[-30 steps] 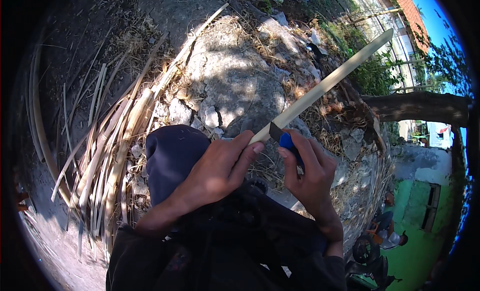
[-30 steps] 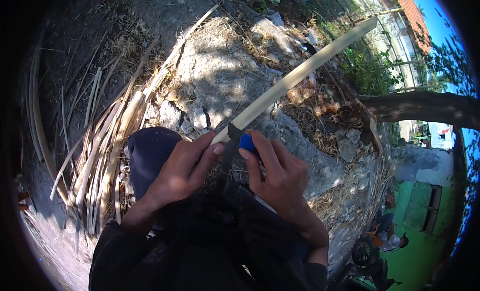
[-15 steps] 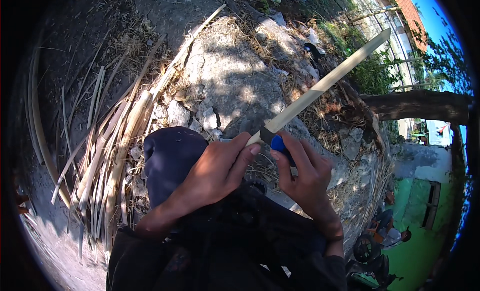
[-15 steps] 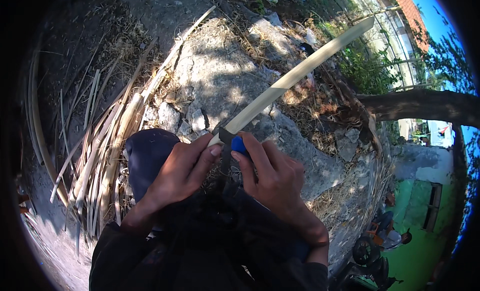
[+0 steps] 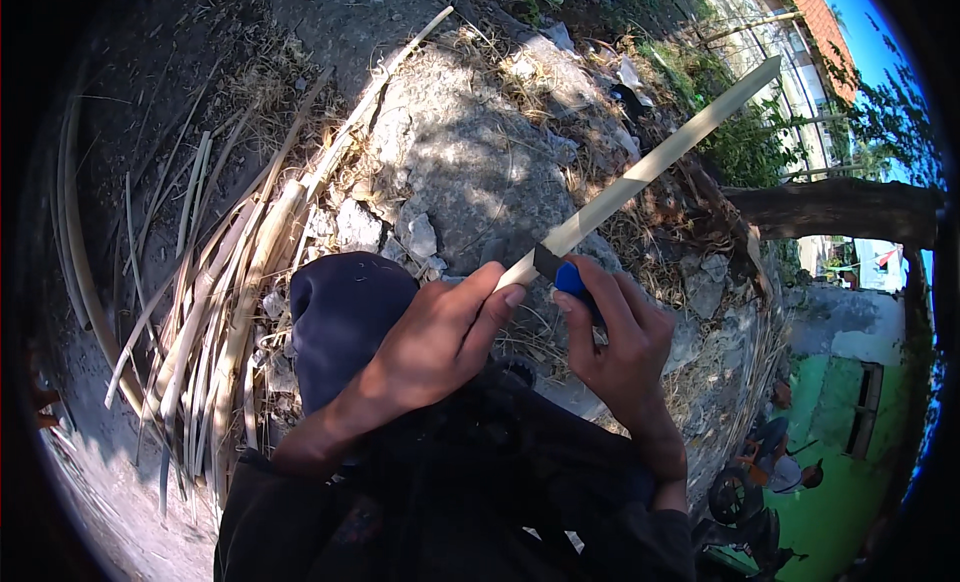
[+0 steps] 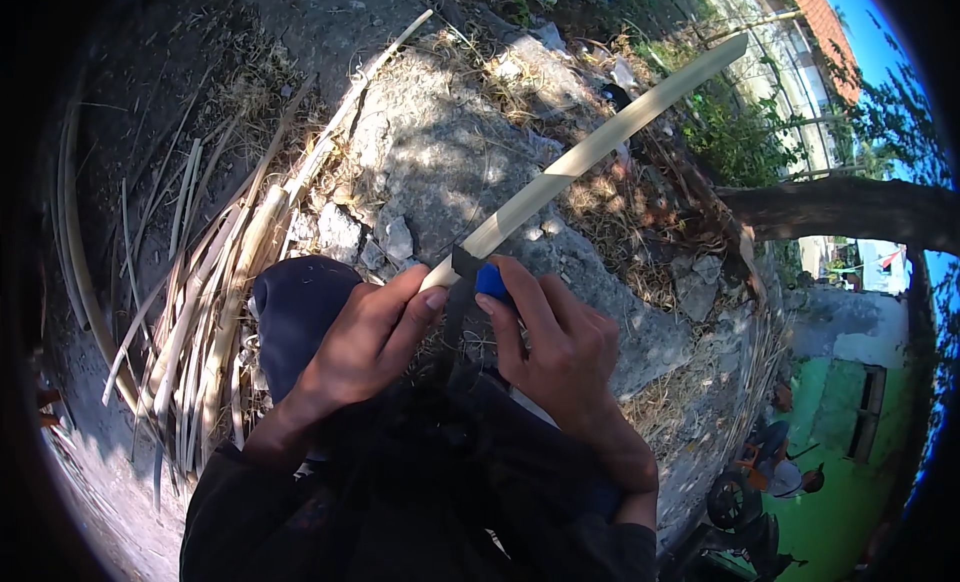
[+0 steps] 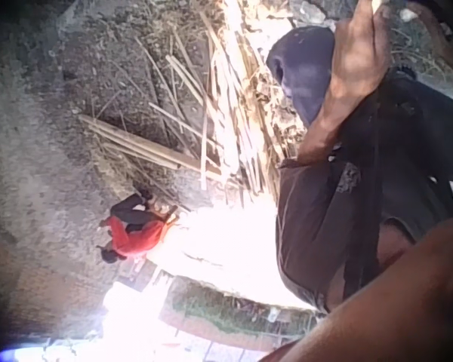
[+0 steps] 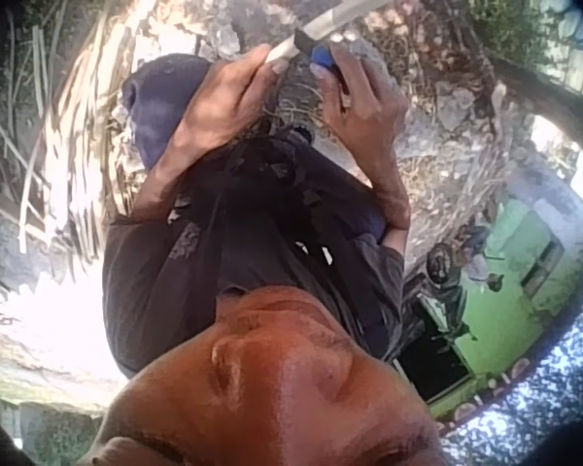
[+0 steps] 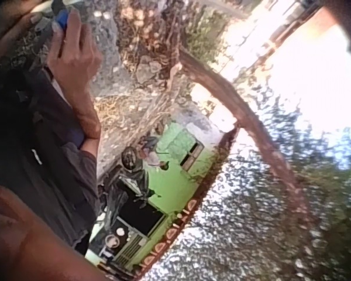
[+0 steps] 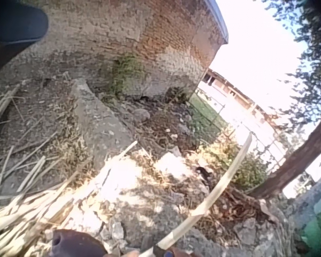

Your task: The person shaves a thin strip of bamboo with a utility knife, removing small shavings to smooth and shape the piece.

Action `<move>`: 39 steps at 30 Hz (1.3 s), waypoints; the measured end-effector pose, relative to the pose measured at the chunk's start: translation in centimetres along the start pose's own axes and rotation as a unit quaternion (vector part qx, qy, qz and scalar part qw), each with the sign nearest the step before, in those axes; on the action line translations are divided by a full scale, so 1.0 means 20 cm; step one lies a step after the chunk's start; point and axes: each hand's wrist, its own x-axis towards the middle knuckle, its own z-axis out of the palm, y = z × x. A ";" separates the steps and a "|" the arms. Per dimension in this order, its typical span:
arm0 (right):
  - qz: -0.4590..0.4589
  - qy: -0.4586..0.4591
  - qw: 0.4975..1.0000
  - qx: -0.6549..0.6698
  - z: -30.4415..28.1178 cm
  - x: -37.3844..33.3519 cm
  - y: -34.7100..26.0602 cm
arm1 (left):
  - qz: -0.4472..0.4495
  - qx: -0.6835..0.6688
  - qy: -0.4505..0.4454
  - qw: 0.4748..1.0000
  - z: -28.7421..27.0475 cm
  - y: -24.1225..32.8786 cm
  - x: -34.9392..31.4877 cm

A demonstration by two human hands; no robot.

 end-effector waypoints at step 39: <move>0.152 0.316 0.766 0.538 -0.55 0.06 0.32 | 0.066 0.225 -0.254 0.938 0.41 0.42 0.62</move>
